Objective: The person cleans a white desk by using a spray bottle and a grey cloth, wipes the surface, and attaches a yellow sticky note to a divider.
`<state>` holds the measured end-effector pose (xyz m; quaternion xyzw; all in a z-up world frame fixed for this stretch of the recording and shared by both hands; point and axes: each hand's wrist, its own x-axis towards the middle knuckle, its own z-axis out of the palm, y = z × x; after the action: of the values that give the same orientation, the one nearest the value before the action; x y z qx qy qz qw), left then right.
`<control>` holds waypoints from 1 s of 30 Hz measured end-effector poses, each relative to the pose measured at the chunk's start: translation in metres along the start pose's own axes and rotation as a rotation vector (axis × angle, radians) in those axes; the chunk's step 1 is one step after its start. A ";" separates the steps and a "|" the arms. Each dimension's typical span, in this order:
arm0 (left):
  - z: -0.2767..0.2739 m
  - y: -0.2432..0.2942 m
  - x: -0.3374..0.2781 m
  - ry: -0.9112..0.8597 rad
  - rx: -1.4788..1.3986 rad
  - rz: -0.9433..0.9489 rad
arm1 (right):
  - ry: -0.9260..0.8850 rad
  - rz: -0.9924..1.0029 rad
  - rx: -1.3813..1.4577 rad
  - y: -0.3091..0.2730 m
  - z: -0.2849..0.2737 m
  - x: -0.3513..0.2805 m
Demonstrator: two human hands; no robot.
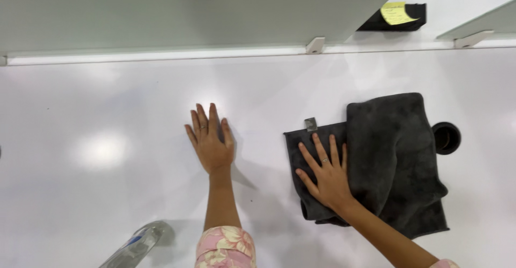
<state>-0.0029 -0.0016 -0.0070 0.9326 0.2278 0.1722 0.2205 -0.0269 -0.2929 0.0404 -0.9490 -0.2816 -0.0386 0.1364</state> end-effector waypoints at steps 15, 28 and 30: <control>-0.007 0.005 0.002 -0.007 -0.015 -0.034 | 0.052 0.072 -0.070 0.030 0.026 0.153; -0.004 0.005 0.001 -0.026 0.012 -0.057 | 0.061 0.097 -0.004 0.078 0.007 0.155; -0.004 0.005 0.002 -0.034 0.020 -0.064 | 0.065 0.140 -0.001 0.099 -0.002 0.147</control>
<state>-0.0015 -0.0035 -0.0008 0.9298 0.2556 0.1469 0.2205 0.1501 -0.2963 0.0412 -0.9647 -0.2102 -0.0598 0.1473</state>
